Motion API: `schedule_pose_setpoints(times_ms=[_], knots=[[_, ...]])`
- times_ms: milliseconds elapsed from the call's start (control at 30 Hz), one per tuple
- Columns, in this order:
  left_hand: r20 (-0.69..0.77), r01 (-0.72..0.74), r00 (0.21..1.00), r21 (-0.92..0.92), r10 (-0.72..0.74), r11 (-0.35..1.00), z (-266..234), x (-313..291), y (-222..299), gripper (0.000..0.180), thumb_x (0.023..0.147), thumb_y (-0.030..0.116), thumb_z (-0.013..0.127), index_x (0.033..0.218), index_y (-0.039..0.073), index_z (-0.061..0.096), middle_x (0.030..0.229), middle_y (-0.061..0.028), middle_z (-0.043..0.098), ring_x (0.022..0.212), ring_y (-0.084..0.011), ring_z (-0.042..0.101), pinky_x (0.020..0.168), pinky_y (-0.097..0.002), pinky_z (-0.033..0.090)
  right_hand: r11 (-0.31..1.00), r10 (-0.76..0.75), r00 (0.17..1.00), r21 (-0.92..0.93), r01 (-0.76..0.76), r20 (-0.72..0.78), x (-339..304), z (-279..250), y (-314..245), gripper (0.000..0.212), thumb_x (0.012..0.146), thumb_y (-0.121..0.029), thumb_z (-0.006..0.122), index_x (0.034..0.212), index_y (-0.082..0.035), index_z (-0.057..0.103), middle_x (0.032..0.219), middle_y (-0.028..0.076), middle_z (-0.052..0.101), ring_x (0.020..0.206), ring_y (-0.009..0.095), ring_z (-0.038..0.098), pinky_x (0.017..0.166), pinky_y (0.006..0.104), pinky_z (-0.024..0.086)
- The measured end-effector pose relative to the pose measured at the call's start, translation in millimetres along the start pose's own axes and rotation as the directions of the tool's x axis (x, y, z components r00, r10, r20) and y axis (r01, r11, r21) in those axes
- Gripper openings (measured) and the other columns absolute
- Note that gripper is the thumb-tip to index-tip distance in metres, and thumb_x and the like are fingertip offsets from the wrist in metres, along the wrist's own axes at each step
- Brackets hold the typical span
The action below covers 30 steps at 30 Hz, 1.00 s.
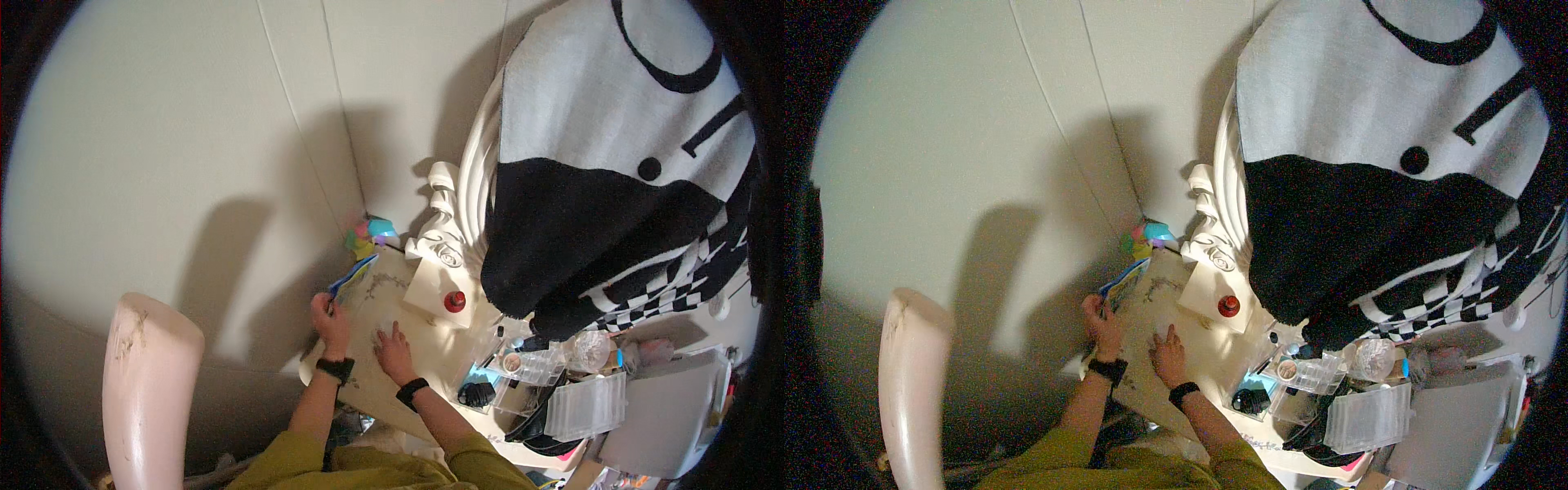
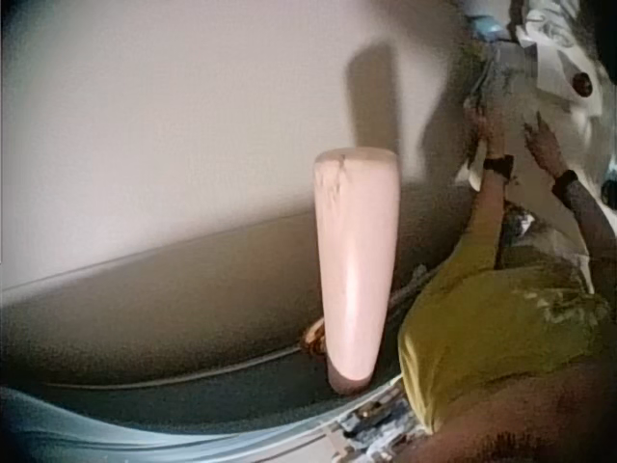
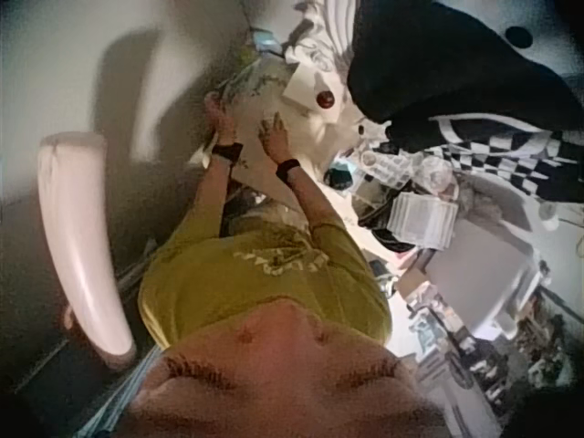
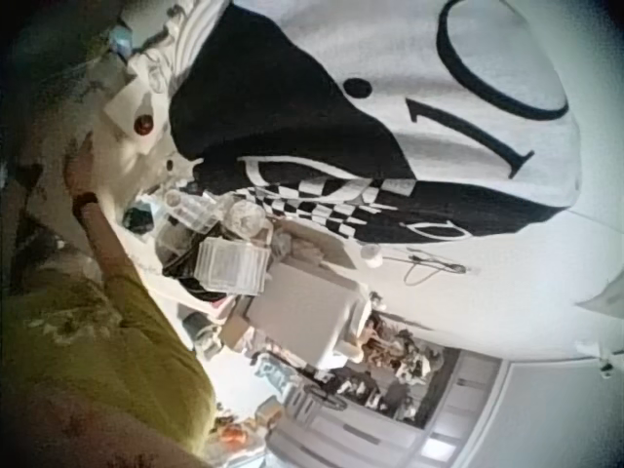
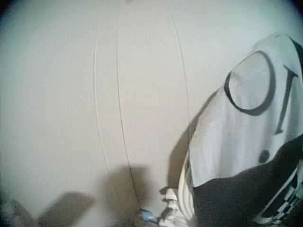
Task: Organize various items on a vanity table and wipe the surface.
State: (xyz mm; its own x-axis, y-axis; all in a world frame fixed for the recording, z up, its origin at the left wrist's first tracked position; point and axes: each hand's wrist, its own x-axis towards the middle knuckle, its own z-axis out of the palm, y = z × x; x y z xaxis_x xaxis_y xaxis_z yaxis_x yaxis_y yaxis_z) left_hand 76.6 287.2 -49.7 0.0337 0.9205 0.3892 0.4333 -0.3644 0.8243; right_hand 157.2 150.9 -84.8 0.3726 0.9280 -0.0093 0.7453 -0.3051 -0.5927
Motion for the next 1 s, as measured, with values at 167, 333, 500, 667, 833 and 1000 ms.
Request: schedule_pose_setpoints(times_ms=[167, 333, 500, 667, 833, 1000], knots=[[-0.122, 0.121, 0.986, 0.023, -0.117, 0.992, -72, -31, 48, 0.021, 0.085, 0.005, 0.052, 0.105, 0.000, 0.049, 0.093, -0.0085, 0.054, 0.083, -0.0191, 0.052, 0.073, -0.0346, 0.042, 0.998, -0.003, 0.992, -0.057, 0.010, 0.128, 20, 41, 26, 0.037, 0.083, -0.012, 0.048, 0.116, 0.004, 0.045, 0.127, 0.025, 0.036, 0.117, 0.037, 0.035, 0.096, 0.0417, 0.033], [-0.166, 0.036, 0.986, 0.064, -0.025, 0.997, -110, -56, 41, 0.017, 0.085, 0.004, 0.052, 0.100, 0.000, 0.048, 0.091, -0.0088, 0.050, 0.085, -0.0188, 0.049, 0.076, -0.0355, 0.040, 0.985, 0.043, 0.995, -0.162, -0.057, -0.090, 95, 34, 16, 0.048, 0.078, -0.005, 0.046, 0.123, 0.008, 0.036, 0.130, 0.025, 0.034, 0.119, 0.036, 0.033, 0.103, 0.0416, 0.023], [-0.119, 0.268, 0.955, -0.053, -0.273, 0.962, -119, -64, 54, 0.017, 0.084, 0.005, 0.052, 0.097, 0.000, 0.043, 0.095, -0.0099, 0.045, 0.091, -0.0204, 0.043, 0.081, -0.0330, 0.035, 0.764, 0.640, 0.764, -0.040, -0.645, -0.086, 155, 28, -4, 0.074, 0.077, -0.020, 0.051, 0.133, 0.010, 0.012, 0.139, 0.024, 0.016, 0.129, 0.037, 0.013, 0.107, 0.0435, 0.004], [-0.128, 0.220, 0.966, -0.057, -0.226, 0.974, -118, -69, 39, 0.023, 0.085, 0.008, 0.054, 0.103, 0.001, 0.043, 0.097, -0.0098, 0.044, 0.092, -0.0206, 0.042, 0.083, -0.0357, 0.036, 0.821, 0.277, 0.734, -0.244, -0.516, -0.620, 178, 45, 37, 0.088, 0.070, -0.023, 0.060, 0.130, 0.014, 0.009, 0.138, 0.029, 0.004, 0.130, 0.039, 0.002, 0.107, 0.0441, 0.001], [-0.191, 0.225, 0.916, -0.483, -0.353, 0.846, -128, -66, 21, 0.026, 0.084, 0.008, 0.055, 0.106, 0.001, 0.043, 0.095, -0.0090, 0.044, 0.087, -0.0211, 0.044, 0.080, -0.0385, 0.038, 0.806, 0.592, 0.787, 0.134, -0.577, -0.173, 182, 43, 12, 0.080, 0.075, -0.022, 0.055, 0.130, 0.013, 0.010, 0.139, 0.028, 0.004, 0.131, 0.038, 0.003, 0.107, 0.0434, 0.001], [-0.252, 0.205, 0.933, -0.210, -0.255, 0.956, -126, -71, 10, 0.021, 0.085, 0.009, 0.055, 0.102, 0.001, 0.044, 0.091, -0.0080, 0.044, 0.083, -0.0206, 0.044, 0.074, -0.0382, 0.039, 0.927, 0.375, 0.848, 0.164, -0.338, -0.374, 183, 72, 33, 0.056, 0.078, -0.005, 0.042, 0.130, 0.008, 0.024, 0.140, 0.021, 0.016, 0.130, 0.033, 0.013, 0.107, 0.0429, 0.007]])
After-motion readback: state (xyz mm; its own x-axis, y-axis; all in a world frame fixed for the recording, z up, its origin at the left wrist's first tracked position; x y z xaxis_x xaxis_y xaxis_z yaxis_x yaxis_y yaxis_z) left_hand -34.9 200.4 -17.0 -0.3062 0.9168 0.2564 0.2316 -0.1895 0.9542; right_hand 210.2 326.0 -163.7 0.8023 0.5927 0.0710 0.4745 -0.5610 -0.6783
